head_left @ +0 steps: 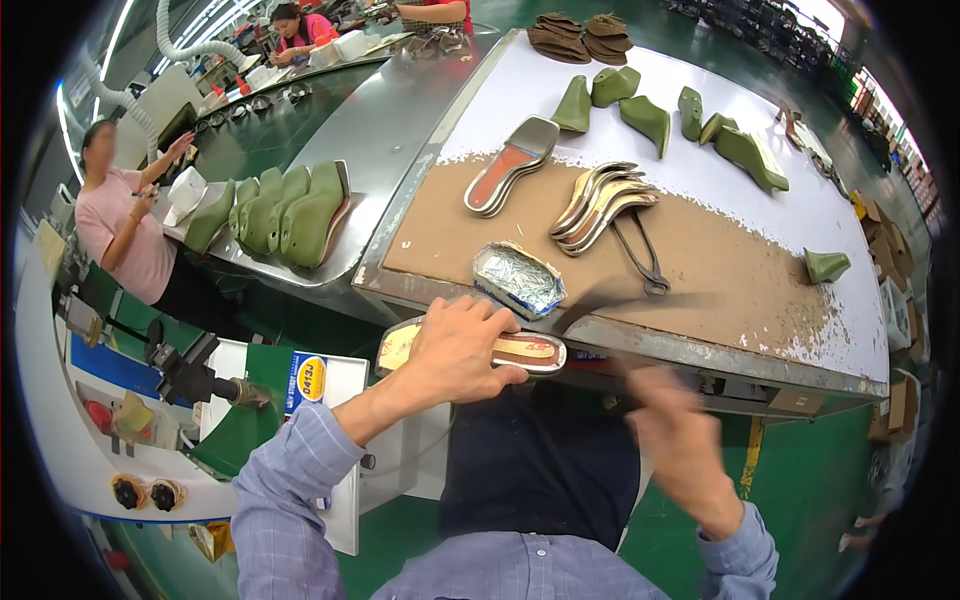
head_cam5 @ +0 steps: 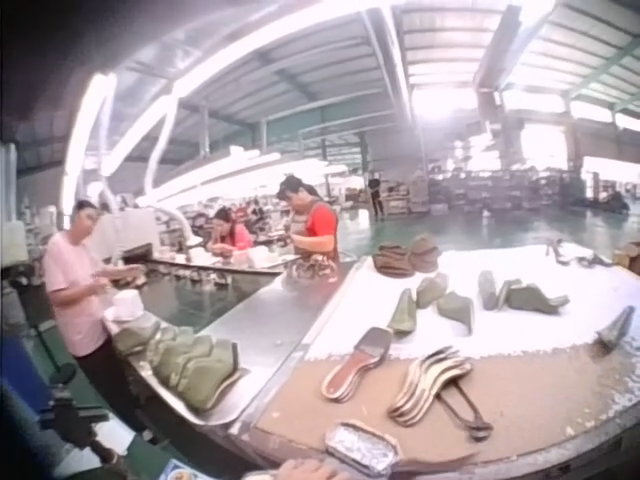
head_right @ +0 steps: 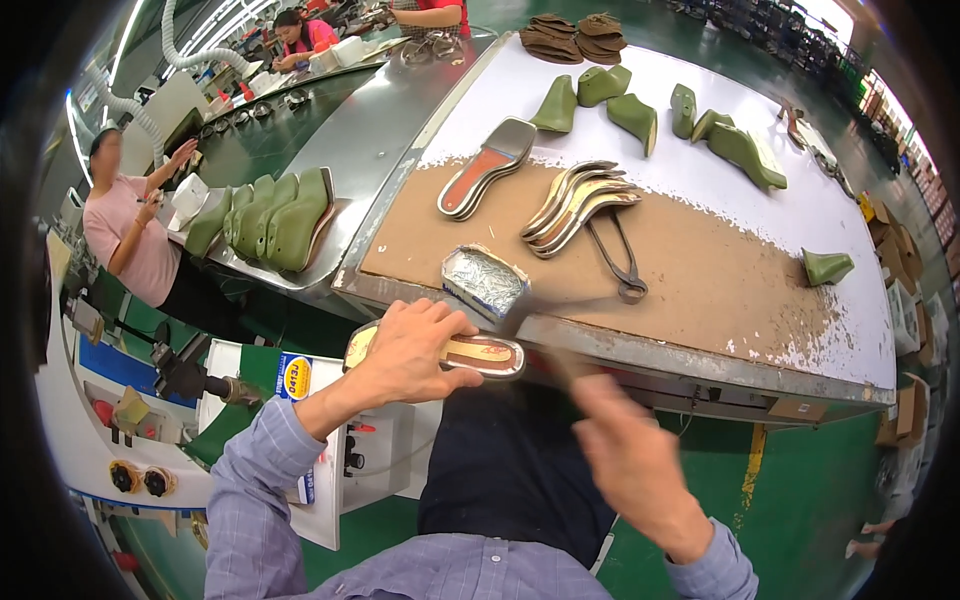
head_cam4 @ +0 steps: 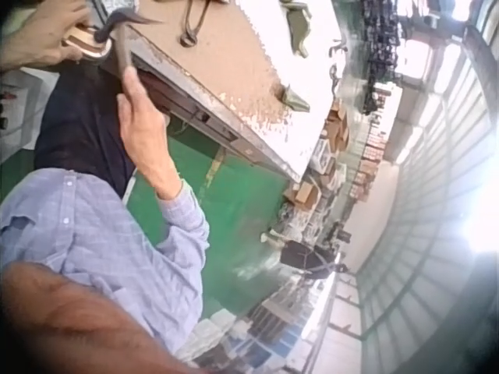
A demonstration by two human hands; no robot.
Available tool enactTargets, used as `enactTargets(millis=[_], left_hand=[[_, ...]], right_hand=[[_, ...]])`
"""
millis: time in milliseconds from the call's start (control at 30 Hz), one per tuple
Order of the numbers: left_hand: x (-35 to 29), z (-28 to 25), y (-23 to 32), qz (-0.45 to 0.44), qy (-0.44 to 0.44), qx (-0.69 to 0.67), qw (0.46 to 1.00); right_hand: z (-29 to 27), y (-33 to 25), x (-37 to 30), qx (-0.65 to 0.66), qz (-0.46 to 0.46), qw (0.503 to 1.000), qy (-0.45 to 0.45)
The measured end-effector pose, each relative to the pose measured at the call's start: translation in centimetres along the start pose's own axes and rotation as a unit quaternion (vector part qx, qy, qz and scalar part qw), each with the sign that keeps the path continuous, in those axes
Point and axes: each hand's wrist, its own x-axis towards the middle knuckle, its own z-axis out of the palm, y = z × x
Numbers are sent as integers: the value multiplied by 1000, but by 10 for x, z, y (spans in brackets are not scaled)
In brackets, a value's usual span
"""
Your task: Manually assembling shoe outsoles to shoe lasts using a hammer.
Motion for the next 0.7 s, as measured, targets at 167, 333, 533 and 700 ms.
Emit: enactTargets(millis=[167, 333, 533, 700], left_hand=[[-4, -1, -1, -20, -13, -2, 1000], [0, -5, 4, -15, -14, -9, 1000], [-4, 2, 1, -16, -2, -3, 1000], [-3, -1, 5, -27, -4, -2, 1000]], right_hand=[[0, 0, 2, 109, 66, 989, 74], [2, 19, -49, 335, 37, 921, 193], [59, 10, -35, 191, 153, 969, 31], [62, 18, -56, 316, 88, 914, 239]])
